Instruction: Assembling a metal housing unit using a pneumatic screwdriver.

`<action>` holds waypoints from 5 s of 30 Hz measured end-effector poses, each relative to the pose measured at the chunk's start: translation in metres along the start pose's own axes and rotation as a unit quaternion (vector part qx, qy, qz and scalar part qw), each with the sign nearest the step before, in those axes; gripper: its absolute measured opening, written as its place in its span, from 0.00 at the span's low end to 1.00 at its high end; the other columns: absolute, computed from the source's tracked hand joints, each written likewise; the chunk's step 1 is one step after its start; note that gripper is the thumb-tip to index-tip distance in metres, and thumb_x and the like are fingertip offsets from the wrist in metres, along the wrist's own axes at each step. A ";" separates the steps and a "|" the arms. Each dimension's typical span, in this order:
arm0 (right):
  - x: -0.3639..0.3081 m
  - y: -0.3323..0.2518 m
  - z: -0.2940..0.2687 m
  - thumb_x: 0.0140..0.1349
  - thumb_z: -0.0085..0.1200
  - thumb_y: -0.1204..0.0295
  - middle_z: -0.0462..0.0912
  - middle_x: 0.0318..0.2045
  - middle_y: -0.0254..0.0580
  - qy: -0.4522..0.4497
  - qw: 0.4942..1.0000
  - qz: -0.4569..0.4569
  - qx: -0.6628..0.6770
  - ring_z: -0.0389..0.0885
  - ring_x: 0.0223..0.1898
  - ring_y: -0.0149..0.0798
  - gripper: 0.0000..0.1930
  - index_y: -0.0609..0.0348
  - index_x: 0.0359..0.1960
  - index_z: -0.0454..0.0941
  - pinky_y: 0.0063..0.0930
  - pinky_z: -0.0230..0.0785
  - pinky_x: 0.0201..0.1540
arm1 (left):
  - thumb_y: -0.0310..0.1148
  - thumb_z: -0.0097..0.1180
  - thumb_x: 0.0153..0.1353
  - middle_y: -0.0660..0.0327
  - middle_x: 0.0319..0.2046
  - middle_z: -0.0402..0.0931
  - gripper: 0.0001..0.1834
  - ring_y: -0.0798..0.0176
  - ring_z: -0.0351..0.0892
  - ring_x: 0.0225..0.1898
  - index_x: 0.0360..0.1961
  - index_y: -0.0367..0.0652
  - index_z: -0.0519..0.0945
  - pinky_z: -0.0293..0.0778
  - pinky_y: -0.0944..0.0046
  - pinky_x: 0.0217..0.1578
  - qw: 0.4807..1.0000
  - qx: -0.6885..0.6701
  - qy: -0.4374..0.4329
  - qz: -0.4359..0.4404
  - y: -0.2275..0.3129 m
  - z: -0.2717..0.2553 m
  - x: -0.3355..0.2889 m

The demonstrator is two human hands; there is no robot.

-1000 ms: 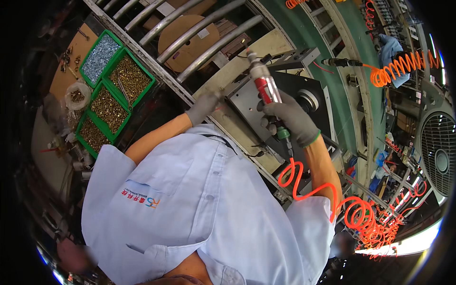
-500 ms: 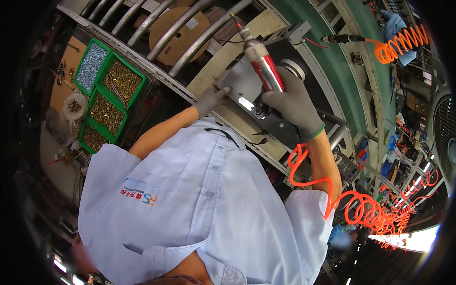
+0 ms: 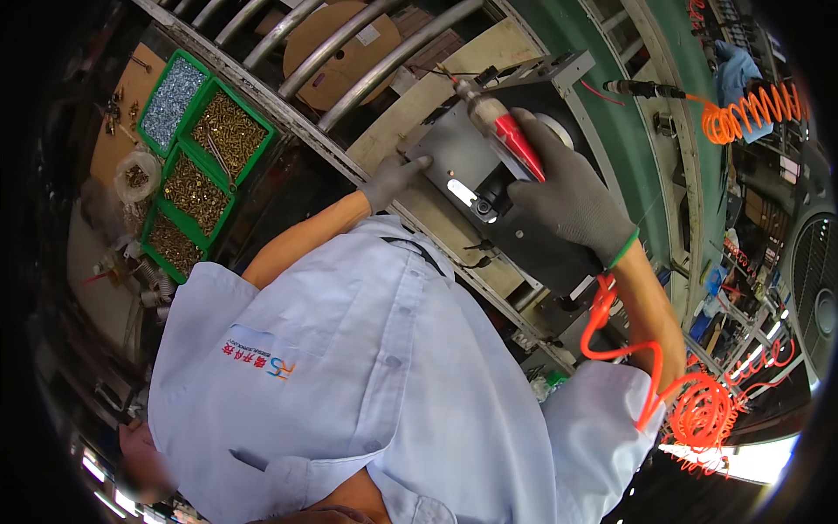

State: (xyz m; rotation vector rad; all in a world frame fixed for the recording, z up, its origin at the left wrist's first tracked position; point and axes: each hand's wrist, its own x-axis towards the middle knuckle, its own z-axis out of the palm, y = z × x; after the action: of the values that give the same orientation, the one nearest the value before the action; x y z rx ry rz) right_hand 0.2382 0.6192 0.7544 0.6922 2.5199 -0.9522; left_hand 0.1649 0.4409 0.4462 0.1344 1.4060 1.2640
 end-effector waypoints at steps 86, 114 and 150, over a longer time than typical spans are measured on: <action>0.140 -0.031 -0.002 0.50 0.53 0.66 0.81 0.33 0.52 -0.347 0.892 0.127 -0.259 0.82 0.36 0.48 0.30 0.54 0.59 0.68 0.38 0.73 0.42 | 0.44 0.54 0.64 0.59 0.29 0.80 0.21 0.63 0.76 0.33 0.40 0.32 0.80 0.71 0.61 0.40 0.991 -0.123 0.044 -0.025 -0.019 0.038 0.013; -0.015 -0.074 0.048 0.57 0.57 0.65 0.72 0.59 0.56 -0.197 0.974 0.112 -0.024 0.73 0.60 0.47 0.39 0.55 0.70 0.54 0.31 0.62 0.62 | 0.40 0.45 0.72 0.69 0.26 0.66 0.16 0.77 0.58 0.22 0.44 0.36 0.74 0.55 0.78 0.19 0.900 -0.394 -0.187 -0.012 0.049 -0.052 -0.038; 0.086 -0.058 0.030 0.54 0.58 0.57 0.80 0.40 0.55 -0.358 0.907 0.109 -0.195 0.81 0.40 0.48 0.36 0.54 0.65 0.63 0.35 0.69 0.46 | 0.48 0.52 0.66 0.66 0.16 0.71 0.23 0.73 0.67 0.15 0.27 0.37 0.80 0.63 0.69 0.17 0.989 0.020 -0.143 0.026 -0.003 -0.011 -0.001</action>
State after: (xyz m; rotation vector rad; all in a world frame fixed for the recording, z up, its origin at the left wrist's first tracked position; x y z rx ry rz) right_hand 0.1398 0.5878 0.7210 0.3844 1.8419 -0.4690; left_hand 0.1581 0.4327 0.4418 0.3670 1.1868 1.2054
